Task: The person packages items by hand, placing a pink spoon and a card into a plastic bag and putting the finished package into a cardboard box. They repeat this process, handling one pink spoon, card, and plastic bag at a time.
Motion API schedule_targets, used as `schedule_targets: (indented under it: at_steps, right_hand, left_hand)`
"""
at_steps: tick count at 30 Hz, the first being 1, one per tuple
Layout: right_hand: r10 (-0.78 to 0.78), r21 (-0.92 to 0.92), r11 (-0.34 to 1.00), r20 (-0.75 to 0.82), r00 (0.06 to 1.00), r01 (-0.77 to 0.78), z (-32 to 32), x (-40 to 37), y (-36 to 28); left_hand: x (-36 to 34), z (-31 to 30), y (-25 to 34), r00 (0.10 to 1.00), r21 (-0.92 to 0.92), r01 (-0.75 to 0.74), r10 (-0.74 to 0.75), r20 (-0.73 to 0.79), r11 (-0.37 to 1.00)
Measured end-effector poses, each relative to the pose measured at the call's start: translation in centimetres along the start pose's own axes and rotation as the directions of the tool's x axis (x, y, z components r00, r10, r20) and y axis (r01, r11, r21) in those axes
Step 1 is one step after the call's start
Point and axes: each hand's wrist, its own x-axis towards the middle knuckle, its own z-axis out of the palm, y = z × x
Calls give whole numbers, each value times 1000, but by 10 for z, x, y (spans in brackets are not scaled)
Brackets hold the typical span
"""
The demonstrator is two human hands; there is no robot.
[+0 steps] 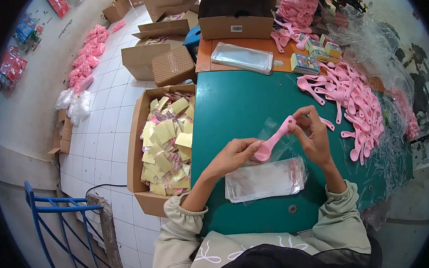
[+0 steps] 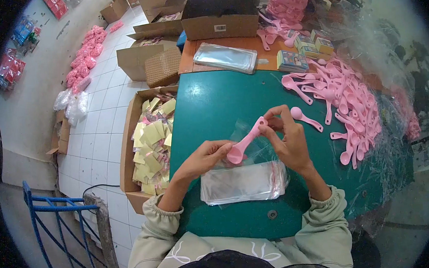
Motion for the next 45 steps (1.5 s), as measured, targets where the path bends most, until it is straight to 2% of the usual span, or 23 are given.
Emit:
schedule_targets:
  at_steps: [1, 4, 7, 10, 13, 14, 15, 16, 17, 18, 20, 21, 25, 27, 30, 31, 32, 34, 36, 39, 42, 43, 45]
  right_hand:
    - [3, 14, 1000, -20, 1000, -3, -1, 0, 1]
    - [-18, 57, 998, 113, 993, 12, -5, -3, -2]
    - [-191, 79, 981, 320, 928, 175, -7, 6, -6]
    - [-353, -75, 886, 532, 770, 458, -1, 17, -10]
    - [-395, 168, 915, 552, 734, 366, -25, 59, 2]
    - [-258, 92, 966, 445, 858, 243, -44, 78, 16]
    - [-109, 33, 994, 317, 942, 104, -69, 101, 38]
    - [-14, -364, 930, 112, 994, 54, -97, 128, 69]
    - [-68, -642, 766, -137, 988, -36, -113, 146, 96]
    - [139, -665, 692, -261, 955, -282, -133, 165, 116]
    - [97, -846, 439, -291, 952, -303, -164, 174, 184]
    - [72, -904, 295, -302, 951, -309, -162, 176, 186]
    - [-30, -844, 379, -421, 907, -379, -150, 170, 171]
    - [-69, -804, 421, -489, 869, -419, -144, 160, 159]
    - [-164, -794, 590, -295, 941, -146, -156, 159, 162]
    - [-73, -596, 797, -255, 964, -97, -144, 152, 139]
    - [5, -342, 937, -187, 982, -70, -122, 134, 98]
    - [46, 8, 999, -21, 999, -45, -78, 93, 26]
    - [134, 121, 982, 95, 986, -145, -48, 55, -29]
    - [155, 11, 988, 91, 984, -157, -29, 21, -49]
    - [148, -207, 972, 177, 973, -110, -29, 12, -61]
    - [145, -185, 976, 174, 974, -112, -29, 11, -61]
    - [140, -138, 983, 170, 975, -117, -31, 10, -57]
  left_hand:
    - [1, -2, 1, 998, -49, 24, -21, 65, 999]
    - [1, 1, 11, 998, -90, -34, 39, 54, 995]
    - [0, 5, 21, 997, -97, -69, 64, -53, 993]
    - [1, -2, 20, 999, -24, -43, 42, -34, 999]
    - [-5, 1, 34, 993, -214, -101, 84, -87, 972]
    - [-6, 0, 35, 990, -208, -117, 97, -101, 971]
    - [-6, -4, 37, 987, -202, -132, 111, -115, 971]
    - [-8, -6, 37, 984, -195, -148, 124, -128, 970]
    - [-8, -8, 36, 983, -180, -149, 125, -136, 972]
    - [-8, -11, 34, 982, -163, -151, 128, -142, 975]
    - [-9, -14, 34, 979, -158, -154, 129, -155, 975]
    - [-10, -14, 35, 978, -170, -154, 127, -163, 973]
    - [-12, -14, 38, 982, -210, -125, 90, -168, 970]
    - [-11, -14, 39, 985, -161, -120, 98, -141, 980]
    - [-14, -13, 42, 989, -119, -114, 101, -109, 986]
    - [-15, -13, 43, 989, -113, -113, 102, -103, 987]
    - [-15, -13, 42, 989, -107, -122, 112, -95, 987]
    - [-13, -13, 38, 989, -95, -134, 128, -71, 986]
    - [-12, -11, 41, 990, -66, -130, 126, -59, 989]
    - [-14, -9, 41, 991, -50, -124, 121, -59, 991]
    - [-17, -11, 38, 990, 27, -123, 124, -60, 992]
    - [-19, -11, 38, 990, 64, -123, 126, -61, 990]
    - [-23, -7, 40, 987, 16, -136, 137, -85, 991]
